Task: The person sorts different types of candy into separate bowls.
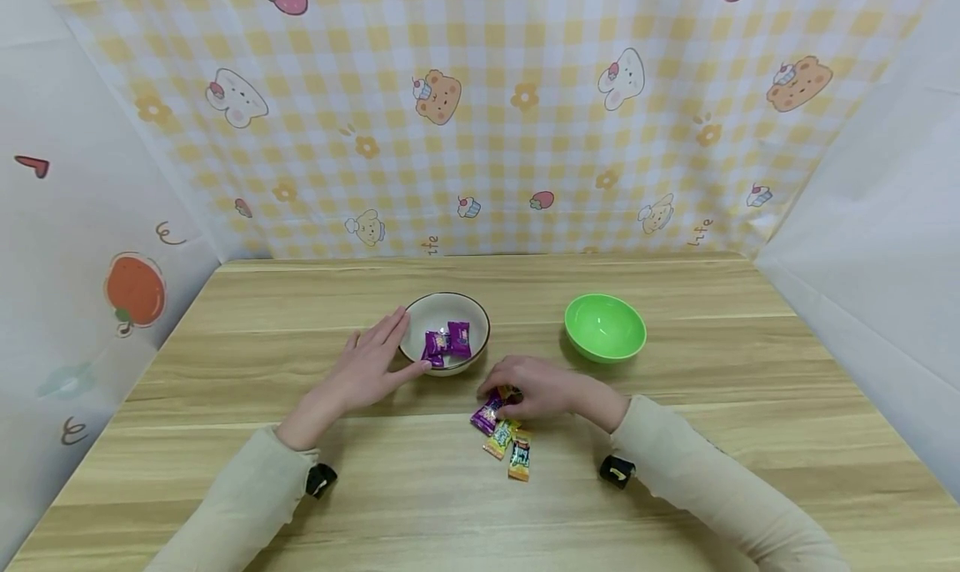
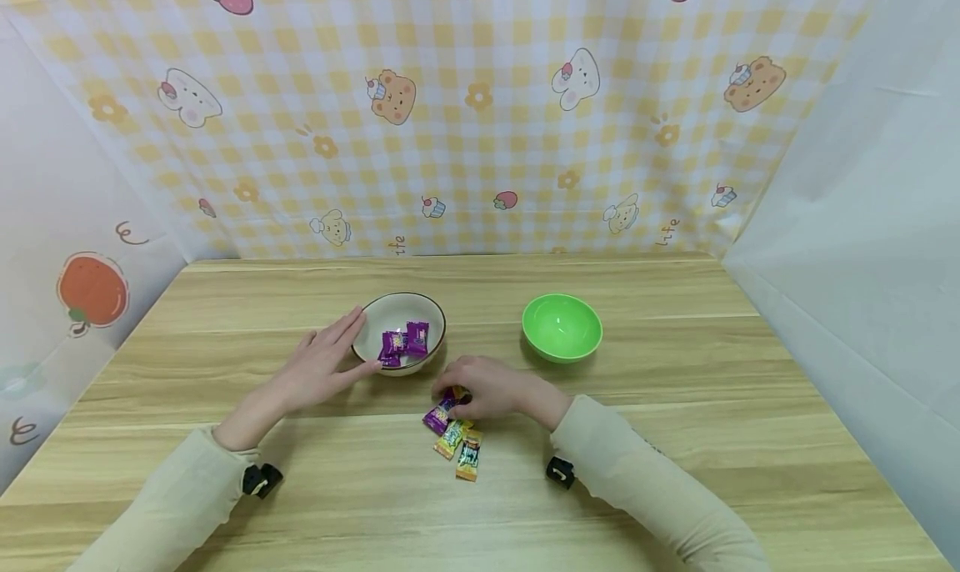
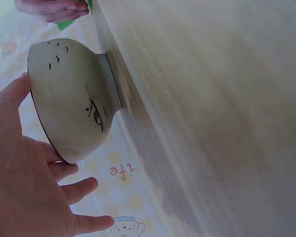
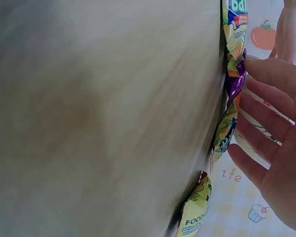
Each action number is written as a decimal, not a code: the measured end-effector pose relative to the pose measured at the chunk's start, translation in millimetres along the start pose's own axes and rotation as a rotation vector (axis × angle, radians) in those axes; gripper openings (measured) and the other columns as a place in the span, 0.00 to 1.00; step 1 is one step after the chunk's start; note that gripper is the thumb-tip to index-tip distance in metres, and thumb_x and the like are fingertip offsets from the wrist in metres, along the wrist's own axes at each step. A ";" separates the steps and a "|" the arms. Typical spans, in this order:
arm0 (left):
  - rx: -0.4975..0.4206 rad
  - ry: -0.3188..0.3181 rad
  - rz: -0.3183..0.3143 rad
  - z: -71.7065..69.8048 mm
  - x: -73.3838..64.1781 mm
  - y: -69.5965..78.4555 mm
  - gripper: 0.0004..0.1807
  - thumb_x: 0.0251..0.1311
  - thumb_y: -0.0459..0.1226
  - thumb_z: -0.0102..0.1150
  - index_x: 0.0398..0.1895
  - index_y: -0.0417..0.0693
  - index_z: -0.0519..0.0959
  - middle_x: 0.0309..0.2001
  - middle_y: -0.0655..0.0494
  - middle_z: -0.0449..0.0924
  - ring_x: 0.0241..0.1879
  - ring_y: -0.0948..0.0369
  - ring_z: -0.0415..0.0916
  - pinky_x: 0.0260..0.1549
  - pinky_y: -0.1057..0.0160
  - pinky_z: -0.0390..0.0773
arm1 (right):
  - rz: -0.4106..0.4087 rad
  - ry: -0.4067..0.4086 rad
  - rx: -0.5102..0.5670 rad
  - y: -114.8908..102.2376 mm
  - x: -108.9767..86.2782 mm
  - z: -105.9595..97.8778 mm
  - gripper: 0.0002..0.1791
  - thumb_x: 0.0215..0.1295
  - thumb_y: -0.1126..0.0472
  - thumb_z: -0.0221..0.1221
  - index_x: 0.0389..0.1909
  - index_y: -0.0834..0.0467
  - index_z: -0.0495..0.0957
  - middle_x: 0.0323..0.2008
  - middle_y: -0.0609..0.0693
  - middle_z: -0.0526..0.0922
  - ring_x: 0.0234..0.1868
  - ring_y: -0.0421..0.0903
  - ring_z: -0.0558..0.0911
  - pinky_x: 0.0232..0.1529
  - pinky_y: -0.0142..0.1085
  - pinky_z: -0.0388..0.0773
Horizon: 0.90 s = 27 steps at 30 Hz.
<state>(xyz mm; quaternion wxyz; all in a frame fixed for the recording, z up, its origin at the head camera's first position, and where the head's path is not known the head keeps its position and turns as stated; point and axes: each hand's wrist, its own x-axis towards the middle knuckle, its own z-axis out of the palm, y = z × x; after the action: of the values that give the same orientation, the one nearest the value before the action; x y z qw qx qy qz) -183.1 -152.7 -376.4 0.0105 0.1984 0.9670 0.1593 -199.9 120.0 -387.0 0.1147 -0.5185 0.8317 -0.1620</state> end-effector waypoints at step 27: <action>-0.013 0.003 0.003 0.2 -0.7 -0.2 0.49 0.53 0.66 0.37 0.67 0.39 0.46 0.67 0.46 0.41 0.63 0.47 0.44 0.54 0.38 0.41 | 0.060 -0.032 0.047 -3.0 1.4 0.9 0.13 0.49 0.61 0.61 0.38 0.53 0.74 0.33 0.41 0.71 0.35 0.38 0.68 0.38 0.29 0.67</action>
<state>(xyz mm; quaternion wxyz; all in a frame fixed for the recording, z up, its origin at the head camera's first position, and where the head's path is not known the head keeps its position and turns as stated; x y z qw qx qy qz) -182.5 -153.1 -376.7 0.0101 0.1995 0.9657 0.1659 -197.7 117.3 -386.7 0.1448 -0.4932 0.8408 -0.1697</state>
